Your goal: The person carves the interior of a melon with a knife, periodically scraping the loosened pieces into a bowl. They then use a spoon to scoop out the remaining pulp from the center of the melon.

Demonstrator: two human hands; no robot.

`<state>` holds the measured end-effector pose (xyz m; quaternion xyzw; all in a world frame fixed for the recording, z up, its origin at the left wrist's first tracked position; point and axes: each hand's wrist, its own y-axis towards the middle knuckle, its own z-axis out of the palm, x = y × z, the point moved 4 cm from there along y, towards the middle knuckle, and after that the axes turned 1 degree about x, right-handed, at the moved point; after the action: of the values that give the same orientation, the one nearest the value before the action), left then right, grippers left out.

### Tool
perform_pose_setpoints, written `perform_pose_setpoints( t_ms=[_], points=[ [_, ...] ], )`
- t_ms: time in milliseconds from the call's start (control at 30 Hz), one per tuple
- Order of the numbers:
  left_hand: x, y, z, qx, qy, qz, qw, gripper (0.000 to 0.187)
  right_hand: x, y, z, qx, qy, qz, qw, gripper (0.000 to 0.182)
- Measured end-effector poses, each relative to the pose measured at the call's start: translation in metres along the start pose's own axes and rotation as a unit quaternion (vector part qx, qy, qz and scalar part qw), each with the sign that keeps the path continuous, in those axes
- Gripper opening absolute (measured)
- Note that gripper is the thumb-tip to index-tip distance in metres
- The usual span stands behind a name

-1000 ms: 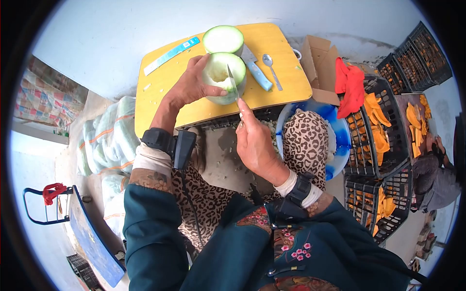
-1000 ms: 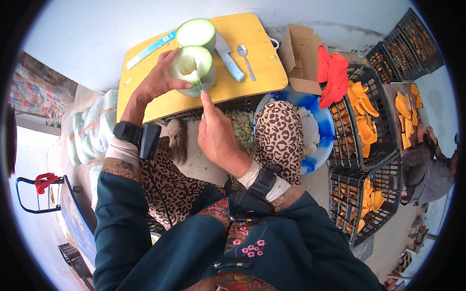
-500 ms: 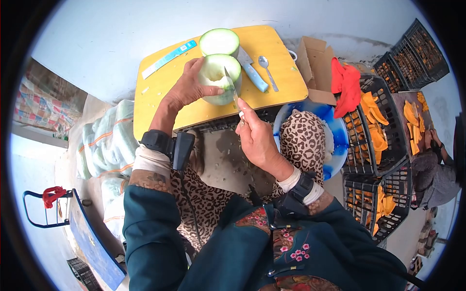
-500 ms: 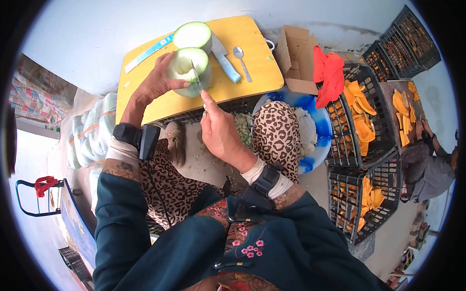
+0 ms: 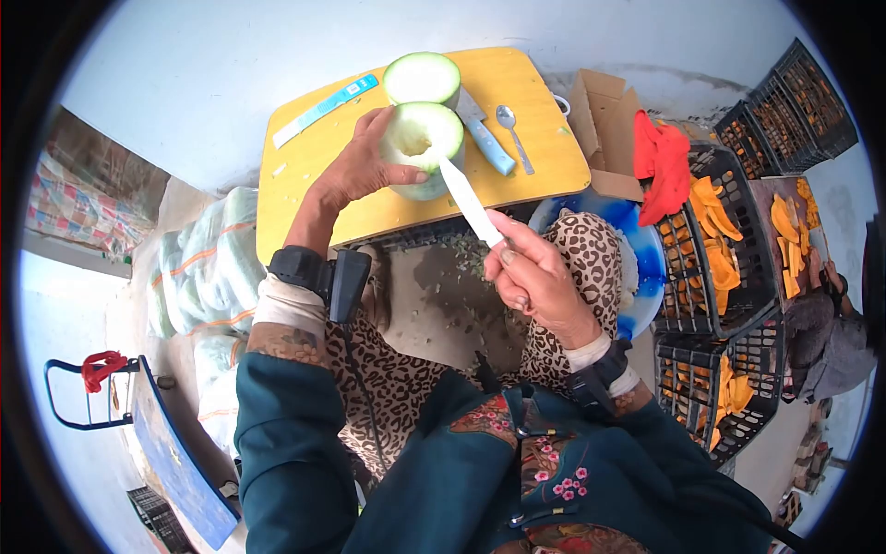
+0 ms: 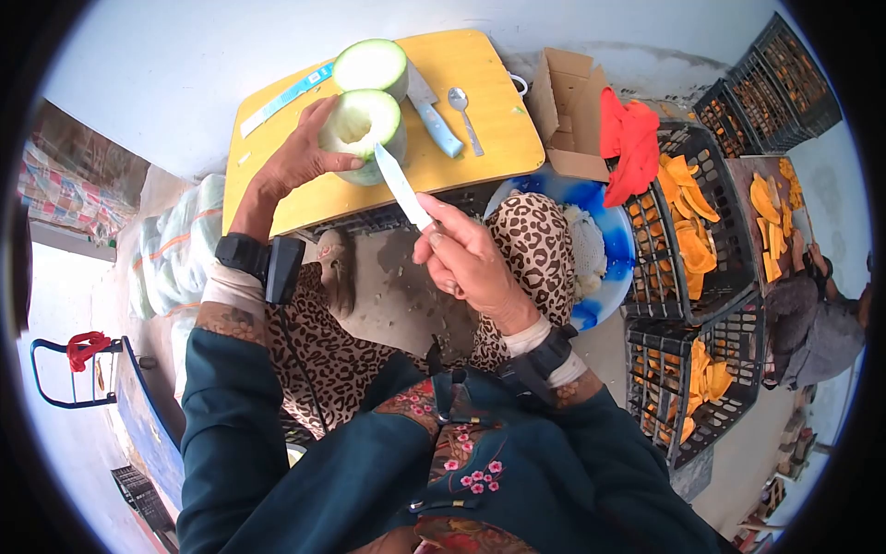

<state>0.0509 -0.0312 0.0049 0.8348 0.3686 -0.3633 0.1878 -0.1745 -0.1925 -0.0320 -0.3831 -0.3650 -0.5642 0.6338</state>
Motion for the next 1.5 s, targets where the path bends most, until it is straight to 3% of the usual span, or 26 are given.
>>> perform_pose_setpoints(
  t_ms=[333,833,933,1033,1233,1333,1433,1500],
  points=[
    [-0.002,0.000,0.001,0.003,0.008,0.002,1.000,0.119,-0.001,0.013,0.003,-0.047,-0.221,-0.071,0.972,0.049],
    [-0.006,-0.001,0.002,0.005,-0.009,-0.003,1.000,0.116,-0.003,0.008,0.017,-0.097,-0.306,-0.113,0.940,0.050],
    [-0.004,-0.001,0.003,-0.003,0.002,0.004,1.000,0.117,0.006,0.003,0.028,-0.116,-0.377,-0.113,0.912,0.050],
    [-0.002,0.002,0.002,-0.003,0.001,-0.003,1.000,0.121,0.001,0.004,0.034,-0.132,-0.411,-0.181,0.884,0.050],
    [-0.004,0.001,0.003,0.003,-0.008,-0.013,1.000,0.121,-0.004,0.019,0.038,-0.130,-0.400,-0.197,0.886,0.050],
    [-0.002,0.002,0.003,-0.005,-0.003,-0.007,1.000,0.120,-0.008,0.023,0.032,-0.120,-0.323,-0.123,0.931,0.047],
    [0.001,0.003,0.004,-0.005,0.003,-0.001,1.000,0.121,-0.007,0.023,0.022,-0.061,-0.094,-0.037,0.993,0.047],
    [-0.001,0.002,0.004,0.001,0.001,-0.004,1.000,0.122,-0.003,0.019,0.019,-0.035,0.058,0.003,0.998,0.048]
  ],
)
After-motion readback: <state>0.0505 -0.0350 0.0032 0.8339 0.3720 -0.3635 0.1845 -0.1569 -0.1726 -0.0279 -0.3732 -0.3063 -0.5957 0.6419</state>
